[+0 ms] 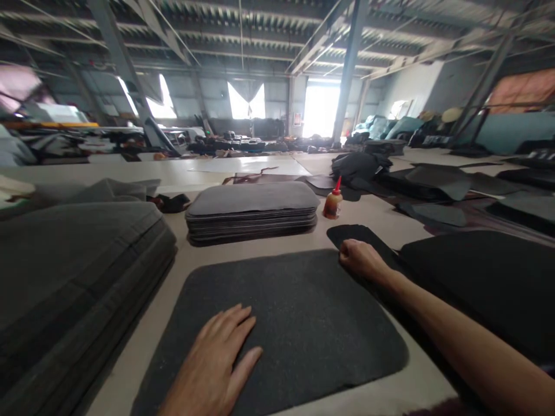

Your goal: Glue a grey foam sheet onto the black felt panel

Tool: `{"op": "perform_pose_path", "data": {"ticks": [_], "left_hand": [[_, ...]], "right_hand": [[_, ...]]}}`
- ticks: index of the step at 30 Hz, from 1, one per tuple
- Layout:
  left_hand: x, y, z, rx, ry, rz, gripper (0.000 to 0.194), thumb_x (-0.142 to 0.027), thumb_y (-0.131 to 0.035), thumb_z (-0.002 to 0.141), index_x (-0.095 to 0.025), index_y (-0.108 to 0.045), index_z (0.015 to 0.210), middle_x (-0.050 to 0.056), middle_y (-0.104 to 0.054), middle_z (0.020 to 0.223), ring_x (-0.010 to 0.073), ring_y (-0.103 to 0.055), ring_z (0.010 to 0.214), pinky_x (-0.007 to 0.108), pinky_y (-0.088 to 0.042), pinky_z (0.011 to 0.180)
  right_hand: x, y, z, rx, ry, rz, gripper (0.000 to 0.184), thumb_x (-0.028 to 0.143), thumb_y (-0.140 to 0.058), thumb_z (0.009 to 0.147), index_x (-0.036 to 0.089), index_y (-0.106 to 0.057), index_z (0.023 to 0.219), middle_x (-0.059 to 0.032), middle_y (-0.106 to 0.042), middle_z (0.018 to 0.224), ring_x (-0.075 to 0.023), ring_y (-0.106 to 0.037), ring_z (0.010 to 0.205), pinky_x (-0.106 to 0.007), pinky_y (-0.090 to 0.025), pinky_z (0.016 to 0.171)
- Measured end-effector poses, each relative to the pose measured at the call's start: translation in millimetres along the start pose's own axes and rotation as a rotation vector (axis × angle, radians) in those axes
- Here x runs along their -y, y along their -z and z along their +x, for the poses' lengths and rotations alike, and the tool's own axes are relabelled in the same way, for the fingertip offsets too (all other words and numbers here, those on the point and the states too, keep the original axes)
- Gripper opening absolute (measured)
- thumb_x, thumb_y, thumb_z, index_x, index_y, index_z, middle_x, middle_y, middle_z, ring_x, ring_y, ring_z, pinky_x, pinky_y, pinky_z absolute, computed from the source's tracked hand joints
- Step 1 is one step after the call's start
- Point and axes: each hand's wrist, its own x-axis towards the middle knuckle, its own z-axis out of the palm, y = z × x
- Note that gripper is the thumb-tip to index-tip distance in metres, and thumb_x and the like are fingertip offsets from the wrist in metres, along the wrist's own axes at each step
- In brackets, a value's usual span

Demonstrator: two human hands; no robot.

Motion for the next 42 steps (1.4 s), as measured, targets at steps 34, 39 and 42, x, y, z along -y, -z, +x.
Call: {"op": "perform_pose_path", "data": {"ticks": [34,39,42], "left_hand": [[-8.3,10.2,6.6,0.274,0.153,-0.179,0.074,-0.069,-0.057,0.089,-0.017,-0.050,0.142,0.013,-0.050,0.149,0.0327,-0.044,0.137,0.056,-0.039,0.114],[-7.0,10.8,8.9,0.302,0.147,-0.186,0.075,-0.069,-0.059,0.088,-0.018,-0.049,0.142,0.013,-0.050,0.149,0.0320,-0.044,0.137,0.055,-0.037,0.114],[-7.5,10.5,9.7,0.298,0.146,-0.203,0.073,-0.068,-0.059,0.088,-0.019,-0.050,0.141,0.013,-0.050,0.148,0.0319,-0.044,0.136,0.055,-0.038,0.113]], "right_hand": [[102.1,1.3,-101.8,0.006,0.419,0.043,0.077,0.061,-0.039,0.102,0.004,-0.036,0.154,-0.0203,-0.027,0.160,-0.0323,-0.018,0.151,-0.047,-0.023,0.122],[90.5,-10.5,-144.0,0.014,0.438,0.038,0.073,0.062,-0.038,0.103,0.010,-0.039,0.154,-0.0156,-0.028,0.161,-0.0321,-0.025,0.149,-0.056,-0.025,0.121],[60.6,-13.3,-155.0,-0.006,0.371,-0.002,0.077,0.065,-0.035,0.102,0.009,-0.039,0.154,-0.0157,-0.027,0.161,-0.0319,-0.024,0.149,-0.054,-0.025,0.122]]}}
